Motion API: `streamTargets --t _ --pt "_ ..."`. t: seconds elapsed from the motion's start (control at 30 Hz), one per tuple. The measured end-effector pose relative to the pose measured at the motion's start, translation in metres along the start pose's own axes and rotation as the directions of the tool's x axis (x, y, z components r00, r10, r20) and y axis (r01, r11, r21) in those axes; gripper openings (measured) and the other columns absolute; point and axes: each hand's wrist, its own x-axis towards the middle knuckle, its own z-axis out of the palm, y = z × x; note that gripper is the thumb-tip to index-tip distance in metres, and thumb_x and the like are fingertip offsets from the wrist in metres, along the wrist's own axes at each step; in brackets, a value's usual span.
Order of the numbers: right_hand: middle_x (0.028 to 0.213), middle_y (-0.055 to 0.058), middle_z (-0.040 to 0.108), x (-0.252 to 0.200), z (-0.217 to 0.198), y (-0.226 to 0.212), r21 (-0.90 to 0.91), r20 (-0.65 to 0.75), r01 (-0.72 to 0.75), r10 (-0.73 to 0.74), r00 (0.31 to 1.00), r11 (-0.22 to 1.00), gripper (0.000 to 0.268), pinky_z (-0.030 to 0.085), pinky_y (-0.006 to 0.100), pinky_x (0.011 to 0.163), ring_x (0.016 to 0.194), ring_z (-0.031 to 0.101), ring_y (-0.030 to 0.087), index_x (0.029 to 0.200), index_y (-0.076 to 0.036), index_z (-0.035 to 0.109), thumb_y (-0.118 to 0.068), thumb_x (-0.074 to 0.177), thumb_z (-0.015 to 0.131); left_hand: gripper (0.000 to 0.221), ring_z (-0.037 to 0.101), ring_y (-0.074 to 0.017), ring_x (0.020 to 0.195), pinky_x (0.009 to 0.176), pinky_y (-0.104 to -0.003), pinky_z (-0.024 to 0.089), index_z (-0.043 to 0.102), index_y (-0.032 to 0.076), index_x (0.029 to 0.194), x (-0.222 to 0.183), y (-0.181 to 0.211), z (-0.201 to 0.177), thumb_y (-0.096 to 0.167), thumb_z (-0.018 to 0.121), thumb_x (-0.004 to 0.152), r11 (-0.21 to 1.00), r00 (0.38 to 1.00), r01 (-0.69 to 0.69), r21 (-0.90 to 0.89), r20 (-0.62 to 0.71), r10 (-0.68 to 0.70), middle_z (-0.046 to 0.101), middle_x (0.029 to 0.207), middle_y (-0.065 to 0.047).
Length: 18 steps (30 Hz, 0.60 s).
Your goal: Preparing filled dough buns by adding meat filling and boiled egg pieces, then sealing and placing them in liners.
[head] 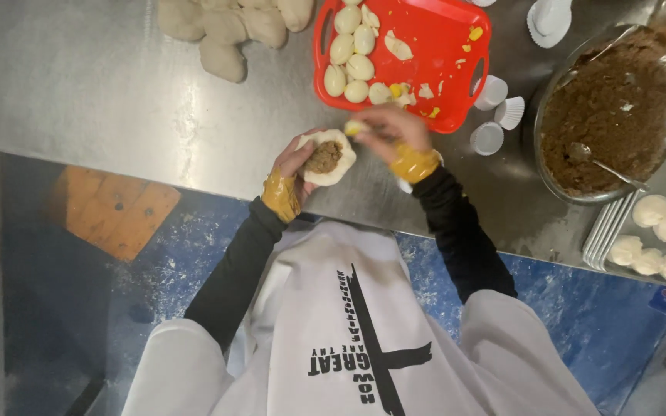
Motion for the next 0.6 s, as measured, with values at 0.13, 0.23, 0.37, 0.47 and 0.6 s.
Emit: streamTargets --t 0.13,0.23,0.37,0.47,0.6 --pt "0.118 0.013 0.068 0.001 0.018 -0.049 -0.288 0.105 0.13 -0.103 0.989 0.949 0.029 0.059 0.031 0.08 0.1 0.07 0.02 0.121 -0.001 0.07 -0.002 0.092 0.076 0.051 0.067 -0.0196 0.115 0.092 -0.032 0.06 0.046 0.004 0.148 0.008 -0.003 0.009 0.027 0.057 0.104 0.998 0.997 0.05 -0.037 0.065 -0.048 0.062 0.132 -0.011" --pt "0.109 0.012 0.071 0.003 0.016 -0.043 -0.454 0.143 0.309 -0.274 0.951 0.836 0.024 0.056 0.035 0.082 0.098 0.069 0.027 0.113 0.001 0.067 -0.003 0.092 0.078 0.05 0.068 -0.019 0.113 0.091 -0.033 0.063 0.047 0.003 0.146 0.013 -0.004 0.015 0.027 0.057 0.103 0.998 0.999 0.043 -0.034 0.031 -0.042 0.062 0.13 -0.011" --pt "0.106 0.013 0.071 0.008 0.012 -0.046 -0.47 0.192 0.41 -0.363 0.912 0.781 0.021 0.056 0.037 0.084 0.097 0.069 0.03 0.108 -0.002 0.068 -0.003 0.088 0.075 0.048 0.062 -0.0136 0.099 0.073 -0.024 0.055 0.053 0.003 0.146 0.015 -0.008 0.009 0.015 0.061 0.101 0.986 1.0 -0.02 0.166 0.003 0.02 0.064 0.123 -0.008" --pt "0.099 0.011 0.07 0.011 0.01 -0.044 -0.479 0.186 0.36 -0.308 0.933 0.8 0.021 0.055 0.035 0.077 0.089 0.068 0.027 0.105 -0.003 0.069 -0.003 0.086 0.076 0.047 0.059 -0.0131 0.09 0.064 -0.022 0.05 0.056 0.003 0.146 0.019 -0.005 0.01 0.01 0.061 0.1 0.961 0.999 -0.051 0.273 0.022 0.047 0.066 0.118 -0.008" --pt "0.084 0.006 0.069 0.013 0.01 -0.04 -0.418 0.136 0.131 -0.08 0.987 0.899 0.021 0.053 0.027 0.063 0.068 0.063 0.014 0.101 -0.005 0.071 -0.006 0.081 0.08 0.046 0.067 -0.0142 0.107 0.091 -0.028 0.058 0.056 0.004 0.14 0.018 0.001 0.015 0.004 0.059 0.095 0.953 0.996 -0.082 0.292 0.053 0.07 0.068 0.121 -0.006"
